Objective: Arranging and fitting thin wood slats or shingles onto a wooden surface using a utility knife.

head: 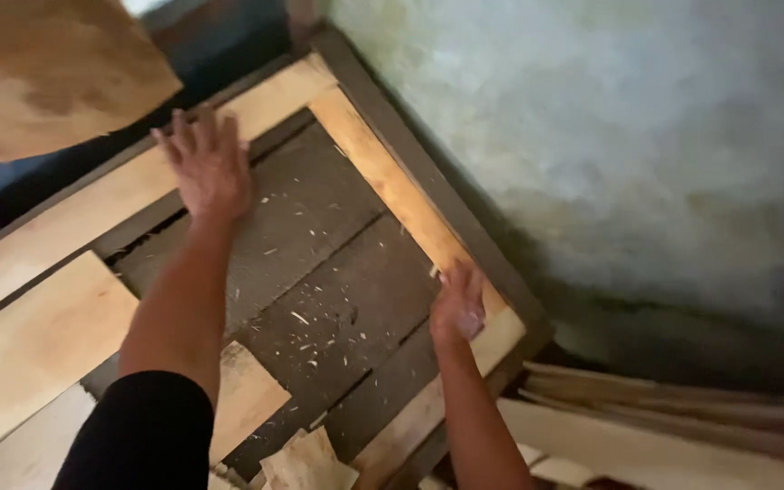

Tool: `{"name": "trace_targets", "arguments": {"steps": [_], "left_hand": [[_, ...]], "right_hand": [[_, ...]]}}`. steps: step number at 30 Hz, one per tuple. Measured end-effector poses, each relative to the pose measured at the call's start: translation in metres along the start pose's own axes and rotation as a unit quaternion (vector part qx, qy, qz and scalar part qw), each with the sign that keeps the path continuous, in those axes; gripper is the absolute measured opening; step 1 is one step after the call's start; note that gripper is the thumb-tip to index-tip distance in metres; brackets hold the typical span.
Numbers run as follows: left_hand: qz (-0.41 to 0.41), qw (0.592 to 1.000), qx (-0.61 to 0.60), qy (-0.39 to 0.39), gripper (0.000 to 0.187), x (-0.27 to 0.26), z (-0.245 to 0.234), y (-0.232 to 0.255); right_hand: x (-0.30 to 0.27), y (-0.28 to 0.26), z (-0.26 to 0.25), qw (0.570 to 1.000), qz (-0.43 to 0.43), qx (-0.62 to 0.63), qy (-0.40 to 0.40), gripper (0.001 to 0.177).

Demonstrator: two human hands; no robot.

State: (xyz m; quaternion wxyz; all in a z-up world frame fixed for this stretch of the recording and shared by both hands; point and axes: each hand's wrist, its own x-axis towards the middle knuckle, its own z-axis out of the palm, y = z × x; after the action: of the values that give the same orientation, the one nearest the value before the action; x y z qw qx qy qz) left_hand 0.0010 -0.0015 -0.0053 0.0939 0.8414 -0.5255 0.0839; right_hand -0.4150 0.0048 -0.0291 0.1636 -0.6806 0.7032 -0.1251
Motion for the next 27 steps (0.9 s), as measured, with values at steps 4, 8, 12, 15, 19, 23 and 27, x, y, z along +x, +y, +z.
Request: {"name": "trace_targets", "arguments": {"steps": [4,8,12,15,19,23,27], "left_hand": [[0.029,0.999,0.021,0.026,0.05,0.002,0.018,-0.007],[0.012,1.0,-0.025,-0.003,0.05,-0.004,-0.001,0.003],[-0.02,0.997,-0.064,-0.043,0.054,-0.001,-0.006,0.003],[-0.012,0.998,-0.047,-0.03,0.059,-0.001,0.009,-0.004],[-0.029,0.998,-0.036,-0.04,0.063,-0.003,0.004,0.005],[-0.043,0.986,0.161,-0.021,0.076,0.003,0.016,0.012],[-0.019,0.979,0.204,-0.014,0.082,-0.008,0.013,0.023]], "right_hand": [[0.004,0.025,0.025,0.995,-0.066,-0.031,0.062,0.038],[0.003,0.038,0.041,0.992,-0.097,-0.001,0.085,0.039],[0.003,0.027,0.031,0.986,-0.117,-0.03,0.116,0.036],[0.001,0.024,0.024,0.981,-0.138,-0.02,0.134,0.04],[0.002,0.02,0.021,0.972,-0.177,0.009,0.157,0.039],[0.004,0.018,0.015,0.988,-0.13,-0.019,0.08,0.028],[0.004,0.037,0.029,0.962,-0.222,0.055,0.149,0.035]]}}
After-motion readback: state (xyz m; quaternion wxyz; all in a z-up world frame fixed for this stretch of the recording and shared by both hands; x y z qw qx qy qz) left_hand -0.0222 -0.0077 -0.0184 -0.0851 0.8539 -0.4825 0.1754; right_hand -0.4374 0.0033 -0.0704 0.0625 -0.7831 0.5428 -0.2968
